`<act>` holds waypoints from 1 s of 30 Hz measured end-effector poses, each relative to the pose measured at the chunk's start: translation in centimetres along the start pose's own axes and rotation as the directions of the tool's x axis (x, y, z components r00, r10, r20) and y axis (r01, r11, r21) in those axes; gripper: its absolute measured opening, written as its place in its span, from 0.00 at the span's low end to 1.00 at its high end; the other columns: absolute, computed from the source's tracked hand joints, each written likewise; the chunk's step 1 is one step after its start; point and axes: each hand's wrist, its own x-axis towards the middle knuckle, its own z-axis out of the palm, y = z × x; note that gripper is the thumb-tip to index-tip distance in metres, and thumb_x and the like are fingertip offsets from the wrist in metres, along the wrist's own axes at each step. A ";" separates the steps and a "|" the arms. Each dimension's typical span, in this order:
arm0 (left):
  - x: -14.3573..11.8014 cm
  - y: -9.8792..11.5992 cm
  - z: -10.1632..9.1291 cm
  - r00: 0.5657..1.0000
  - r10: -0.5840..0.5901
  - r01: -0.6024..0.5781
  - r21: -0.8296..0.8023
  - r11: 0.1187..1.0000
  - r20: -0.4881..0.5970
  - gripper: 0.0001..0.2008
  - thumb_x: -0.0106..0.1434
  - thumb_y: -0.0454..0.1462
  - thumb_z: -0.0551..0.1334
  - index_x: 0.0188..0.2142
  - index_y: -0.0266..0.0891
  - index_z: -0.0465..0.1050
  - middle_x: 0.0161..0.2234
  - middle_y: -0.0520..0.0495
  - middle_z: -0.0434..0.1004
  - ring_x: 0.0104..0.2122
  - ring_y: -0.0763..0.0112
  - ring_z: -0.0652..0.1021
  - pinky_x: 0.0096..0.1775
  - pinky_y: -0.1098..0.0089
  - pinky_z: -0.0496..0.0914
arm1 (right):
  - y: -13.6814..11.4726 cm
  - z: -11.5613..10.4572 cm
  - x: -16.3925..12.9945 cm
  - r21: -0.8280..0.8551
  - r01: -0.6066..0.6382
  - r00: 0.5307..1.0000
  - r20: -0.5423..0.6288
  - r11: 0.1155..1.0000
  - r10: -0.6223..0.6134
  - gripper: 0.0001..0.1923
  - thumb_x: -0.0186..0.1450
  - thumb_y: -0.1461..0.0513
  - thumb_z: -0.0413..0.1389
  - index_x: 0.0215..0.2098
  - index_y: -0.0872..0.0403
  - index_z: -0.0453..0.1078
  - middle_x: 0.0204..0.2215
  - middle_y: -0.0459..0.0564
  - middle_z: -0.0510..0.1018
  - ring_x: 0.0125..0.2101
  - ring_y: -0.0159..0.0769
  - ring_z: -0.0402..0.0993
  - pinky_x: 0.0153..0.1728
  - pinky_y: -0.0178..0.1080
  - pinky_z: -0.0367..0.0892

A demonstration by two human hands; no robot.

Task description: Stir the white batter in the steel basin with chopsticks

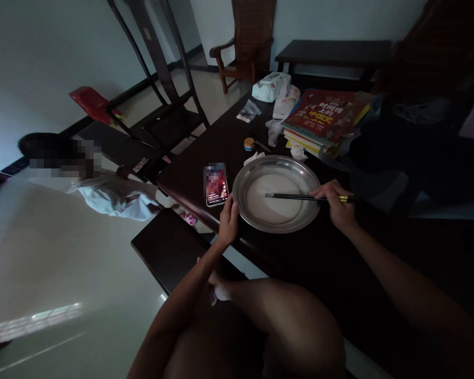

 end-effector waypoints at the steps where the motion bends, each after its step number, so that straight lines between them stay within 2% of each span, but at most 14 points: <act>1: 0.0 0.0 0.0 1.000 0.000 0.000 0.000 1.000 0.001 0.35 0.70 0.61 0.51 0.62 0.38 0.69 0.61 0.37 0.75 0.62 0.54 0.74 0.64 0.56 0.67 | 0.0 0.0 0.0 0.006 -0.001 1.000 -0.020 1.000 0.001 0.26 0.69 0.44 0.53 0.20 0.47 0.74 0.23 0.46 0.81 0.31 0.40 0.75 0.41 0.49 0.68; 4: 0.0 0.0 0.0 1.000 0.007 -0.007 0.000 1.000 0.007 0.34 0.71 0.60 0.51 0.61 0.39 0.69 0.61 0.38 0.75 0.61 0.54 0.75 0.64 0.56 0.67 | 0.2 -0.1 0.0 0.045 0.002 1.000 -0.013 0.999 -0.002 0.27 0.70 0.44 0.53 0.19 0.47 0.73 0.21 0.46 0.80 0.29 0.39 0.74 0.40 0.48 0.68; 7: 0.0 0.0 -0.1 1.000 0.010 -0.010 0.001 1.000 0.010 0.33 0.71 0.60 0.50 0.61 0.39 0.70 0.61 0.38 0.75 0.62 0.54 0.75 0.64 0.56 0.67 | 0.2 -0.1 -0.1 0.012 0.015 0.999 0.041 1.000 -0.016 0.24 0.69 0.44 0.54 0.22 0.46 0.76 0.24 0.46 0.82 0.33 0.41 0.76 0.42 0.49 0.69; 9: 0.0 0.0 -0.1 1.000 0.001 -0.001 0.005 1.000 0.006 0.34 0.71 0.60 0.50 0.62 0.38 0.69 0.61 0.38 0.75 0.62 0.54 0.74 0.64 0.56 0.67 | 0.2 -0.2 -0.1 -0.015 0.015 1.000 0.016 1.000 -0.015 0.24 0.69 0.44 0.54 0.22 0.46 0.76 0.25 0.46 0.82 0.34 0.41 0.76 0.43 0.49 0.68; 12: 0.0 0.0 -0.1 1.000 0.000 0.000 0.007 1.000 0.004 0.34 0.71 0.60 0.50 0.62 0.38 0.68 0.62 0.38 0.74 0.62 0.55 0.74 0.64 0.56 0.66 | 0.3 -0.2 0.0 0.029 -0.006 0.999 -0.045 1.000 0.007 0.27 0.70 0.45 0.53 0.19 0.47 0.73 0.22 0.46 0.80 0.30 0.39 0.74 0.40 0.48 0.68; 14: 0.0 -0.1 -0.1 1.000 0.011 -0.011 0.003 1.000 0.007 0.34 0.71 0.60 0.50 0.63 0.38 0.68 0.63 0.38 0.74 0.63 0.55 0.73 0.65 0.57 0.66 | 0.2 -0.2 -0.1 0.051 -0.013 1.000 -0.022 0.999 0.014 0.27 0.70 0.45 0.53 0.18 0.47 0.72 0.21 0.46 0.80 0.29 0.39 0.75 0.39 0.48 0.69; 17: 0.0 -0.1 -0.1 1.000 0.019 -0.019 0.000 1.000 0.005 0.33 0.71 0.60 0.51 0.62 0.39 0.69 0.63 0.38 0.74 0.63 0.55 0.73 0.65 0.56 0.65 | 0.2 -0.1 -0.1 0.004 -0.005 0.999 0.033 1.000 0.004 0.25 0.69 0.44 0.54 0.21 0.46 0.75 0.24 0.46 0.81 0.33 0.41 0.76 0.42 0.49 0.69; 19: 0.0 -0.1 -0.1 1.000 0.017 -0.017 -0.001 1.000 0.007 0.33 0.71 0.59 0.51 0.62 0.39 0.69 0.62 0.38 0.74 0.63 0.55 0.74 0.65 0.56 0.66 | 0.2 -0.1 -0.1 -0.013 -0.004 1.000 0.010 1.000 0.004 0.25 0.69 0.44 0.53 0.21 0.46 0.75 0.25 0.46 0.82 0.34 0.41 0.76 0.43 0.50 0.69; 22: 0.0 -0.1 -0.1 1.000 0.011 -0.011 -0.005 1.000 0.008 0.33 0.71 0.59 0.51 0.62 0.39 0.69 0.62 0.38 0.74 0.62 0.55 0.74 0.64 0.56 0.66 | 0.3 -0.2 -0.1 0.047 -0.011 0.999 -0.042 0.999 0.013 0.26 0.70 0.45 0.53 0.19 0.47 0.73 0.22 0.46 0.80 0.30 0.39 0.74 0.40 0.48 0.68; 24: -0.1 -0.1 -0.1 1.000 0.004 -0.004 -0.004 1.000 0.005 0.33 0.71 0.59 0.51 0.62 0.39 0.69 0.62 0.38 0.74 0.63 0.55 0.74 0.65 0.56 0.66 | 0.3 -0.1 -0.1 0.083 -0.011 1.000 -0.024 0.997 0.013 0.26 0.70 0.45 0.53 0.18 0.47 0.72 0.21 0.45 0.79 0.28 0.39 0.74 0.38 0.48 0.68; 27: -0.1 -0.1 -0.1 1.000 0.001 -0.001 -0.002 1.000 0.001 0.33 0.71 0.59 0.51 0.62 0.39 0.68 0.62 0.38 0.74 0.62 0.55 0.74 0.64 0.56 0.66 | 0.2 -0.1 -0.1 0.044 -0.009 1.000 0.019 0.999 0.008 0.25 0.69 0.44 0.54 0.20 0.46 0.74 0.22 0.46 0.81 0.31 0.41 0.76 0.41 0.49 0.69; 30: 0.0 0.1 -0.1 1.000 0.007 -0.007 0.001 1.000 0.010 0.33 0.71 0.59 0.51 0.62 0.39 0.69 0.61 0.38 0.75 0.62 0.55 0.75 0.64 0.56 0.67 | 0.2 -0.1 0.0 0.026 -0.013 1.000 -0.019 1.000 0.014 0.25 0.69 0.45 0.54 0.20 0.47 0.74 0.23 0.46 0.82 0.32 0.41 0.75 0.41 0.48 0.68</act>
